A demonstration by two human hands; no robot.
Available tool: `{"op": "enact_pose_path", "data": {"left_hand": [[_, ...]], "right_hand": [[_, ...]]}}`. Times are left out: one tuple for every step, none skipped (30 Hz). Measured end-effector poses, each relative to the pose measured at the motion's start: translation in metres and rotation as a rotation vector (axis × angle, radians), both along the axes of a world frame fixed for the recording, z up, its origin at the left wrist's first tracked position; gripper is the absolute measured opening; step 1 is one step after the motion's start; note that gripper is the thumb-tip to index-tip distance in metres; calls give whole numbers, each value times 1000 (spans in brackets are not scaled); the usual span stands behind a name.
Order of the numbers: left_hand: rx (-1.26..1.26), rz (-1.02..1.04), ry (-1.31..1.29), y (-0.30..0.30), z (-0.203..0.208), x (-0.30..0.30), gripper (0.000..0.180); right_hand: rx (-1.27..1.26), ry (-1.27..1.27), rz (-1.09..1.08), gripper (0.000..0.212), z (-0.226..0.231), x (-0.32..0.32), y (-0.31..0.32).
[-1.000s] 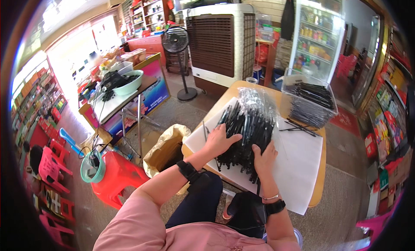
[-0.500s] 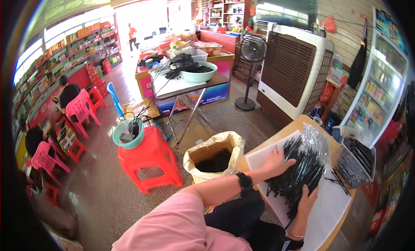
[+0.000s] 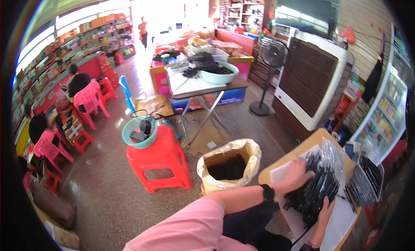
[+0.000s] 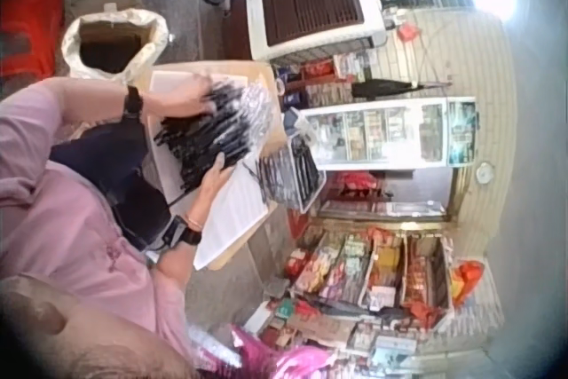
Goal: Sorting and assembling black plastic stems or components at a workshop table.
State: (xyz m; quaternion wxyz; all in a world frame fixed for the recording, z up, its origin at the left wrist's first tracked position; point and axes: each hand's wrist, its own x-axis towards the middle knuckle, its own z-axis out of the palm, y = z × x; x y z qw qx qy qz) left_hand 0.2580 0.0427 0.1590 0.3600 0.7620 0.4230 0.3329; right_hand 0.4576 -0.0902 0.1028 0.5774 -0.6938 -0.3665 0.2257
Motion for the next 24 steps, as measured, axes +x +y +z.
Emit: {"op": "enact_pose_path", "data": {"left_hand": [[58, 150, -38, 2, -16, 2, 69], [41, 109, -1, 1, -9, -8, 69], [-42, 68, 32, 0, 2, -15, 69], [-110, 35, -28, 2, 11, -24, 71], [-15, 97, -83, 12, -2, -18, 65], [-162, 17, -37, 25, -12, -14, 64], [-62, -21, 126, 30, -16, -14, 63], [-31, -71, 66, 34, -29, -6, 61], [11, -112, 160, 26, -15, -4, 58], [101, -100, 142, 28, -25, -2, 53], [155, -99, 112, 24, -23, -1, 47], [92, -180, 114, 26, -19, -4, 50], [28, -250, 120, 25, -5, -13, 55], [-20, -262, 58, 24, 0, -18, 53], [-69, -270, -1, 24, 3, -23, 51], [34, -208, -23, 32, -6, -28, 44], [60, -175, -25, 33, -6, -32, 37], [91, -117, -14, 35, -7, -37, 34], [123, -57, -5, 37, -8, -42, 31], [352, 27, 62, 42, -17, -47, 30], [582, 109, 125, 47, -25, -53, 29], [491, 133, 289, 48, -26, -57, 28], [493, 115, 290, 45, -23, -58, 28], [319, 99, 356, 42, -20, -59, 28]], "right_hand": [[109, 164, 55, 58, 2, -1, -7], [109, 223, 72, 59, 18, -10, -13], [109, 252, -27, 56, 16, -7, -11], [107, 235, 155, 52, 29, -12, -12], [132, 204, 160, 49, 29, -18, -10], [173, 168, 184, 50, 30, -27, -7], [209, 147, 156, 52, 21, -34, 1], [191, 196, 171, 55, 19, -33, 3], [206, 320, 229, 57, 27, -38, 3], [186, 315, 262, 59, 34, -42, 5], [212, 281, 279, 58, 39, -42, 3], [199, 235, 265, 58, 40, -38, 0], [183, 193, 262, 59, 39, -35, -3], [182, 198, 245, 59, 32, -27, -6], [148, 72, 208, 60, 22, -17, -7], [114, -54, 185, 61, 17, -15, -7], [111, -45, 179, 61, 16, -15, -8], [134, -87, 158, 64, 17, -16, -8], [156, -133, 139, 66, 16, -16, -10], [83, -251, 28, 70, 7, -14, -9], [80, -246, 16, 70, 2, -10, -13], [32, -290, -7, 73, 3, -9, -14], [-14, -333, -30, 75, 5, -8, -14], [-24, -311, -36, 74, 10, -9, -15]]}}
